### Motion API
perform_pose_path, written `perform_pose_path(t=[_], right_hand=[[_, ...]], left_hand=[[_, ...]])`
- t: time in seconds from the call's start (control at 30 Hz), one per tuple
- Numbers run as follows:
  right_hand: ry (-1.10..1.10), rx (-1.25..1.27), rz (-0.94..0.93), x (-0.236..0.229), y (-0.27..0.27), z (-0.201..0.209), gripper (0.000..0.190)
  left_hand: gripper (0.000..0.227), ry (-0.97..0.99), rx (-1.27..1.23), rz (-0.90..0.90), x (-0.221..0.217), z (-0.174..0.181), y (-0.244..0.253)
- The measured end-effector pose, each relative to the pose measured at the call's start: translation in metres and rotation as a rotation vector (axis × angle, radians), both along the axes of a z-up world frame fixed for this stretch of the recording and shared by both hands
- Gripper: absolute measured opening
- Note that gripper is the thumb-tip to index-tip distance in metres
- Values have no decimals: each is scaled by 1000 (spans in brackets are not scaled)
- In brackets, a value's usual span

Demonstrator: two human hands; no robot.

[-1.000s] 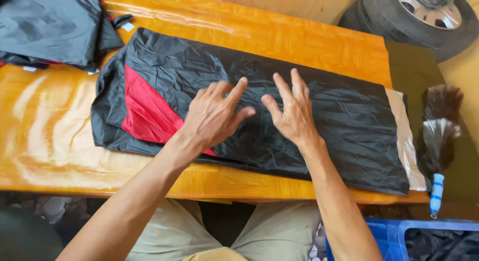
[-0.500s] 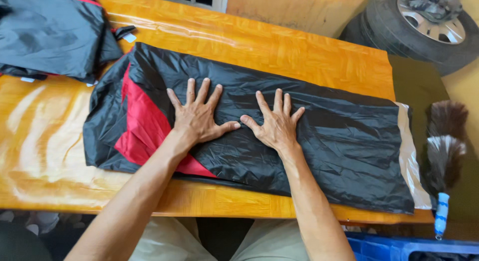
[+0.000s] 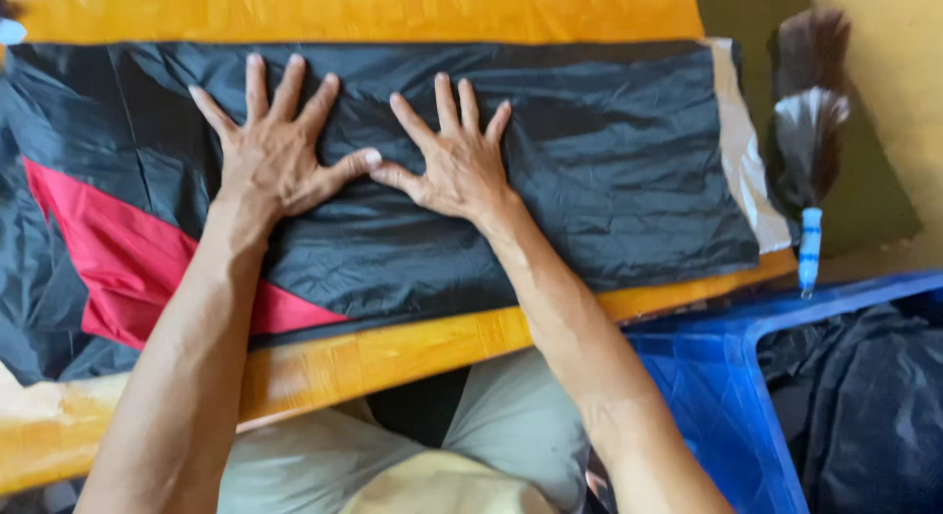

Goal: The person folds a black and red garment on a wooden table, uses a duster to clean a black fabric item, and places the items into storage containers.

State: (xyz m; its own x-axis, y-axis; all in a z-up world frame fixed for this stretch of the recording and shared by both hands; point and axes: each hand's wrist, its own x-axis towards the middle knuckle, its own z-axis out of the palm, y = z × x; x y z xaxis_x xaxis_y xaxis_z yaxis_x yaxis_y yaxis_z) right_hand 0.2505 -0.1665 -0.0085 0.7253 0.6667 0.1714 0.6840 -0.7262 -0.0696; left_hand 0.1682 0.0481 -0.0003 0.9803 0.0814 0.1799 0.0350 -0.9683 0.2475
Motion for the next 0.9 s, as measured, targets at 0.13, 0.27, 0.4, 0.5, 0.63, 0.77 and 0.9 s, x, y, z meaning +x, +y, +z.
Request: perform_pose_path(t=[0.13,0.27,0.4,0.5,0.63,0.77,0.9], right_hand=[[46,-37,28,4,-3,0,91],[99,-21,-115,4,1,4,91],[111,93,-149,14,18,18,89],[241,36,-29,42,31,11,86],[432,-120,-93,52,6,42,89],[505,-173,-204,88,-47,42,88],[396,-99,-367,143,-116,29,85]], left_hand=[[108,-14,-23,-23,-4,-1,1],[119,-5,-25,-2,-2,-1,0],[128,29,-1,40,1,-2,-1],[130,33,25,57,3,-5,0],[133,119,46,103,9,6,-4],[134,119,40,100,5,2,-4],[132,166,54,132,10,8,-4]])
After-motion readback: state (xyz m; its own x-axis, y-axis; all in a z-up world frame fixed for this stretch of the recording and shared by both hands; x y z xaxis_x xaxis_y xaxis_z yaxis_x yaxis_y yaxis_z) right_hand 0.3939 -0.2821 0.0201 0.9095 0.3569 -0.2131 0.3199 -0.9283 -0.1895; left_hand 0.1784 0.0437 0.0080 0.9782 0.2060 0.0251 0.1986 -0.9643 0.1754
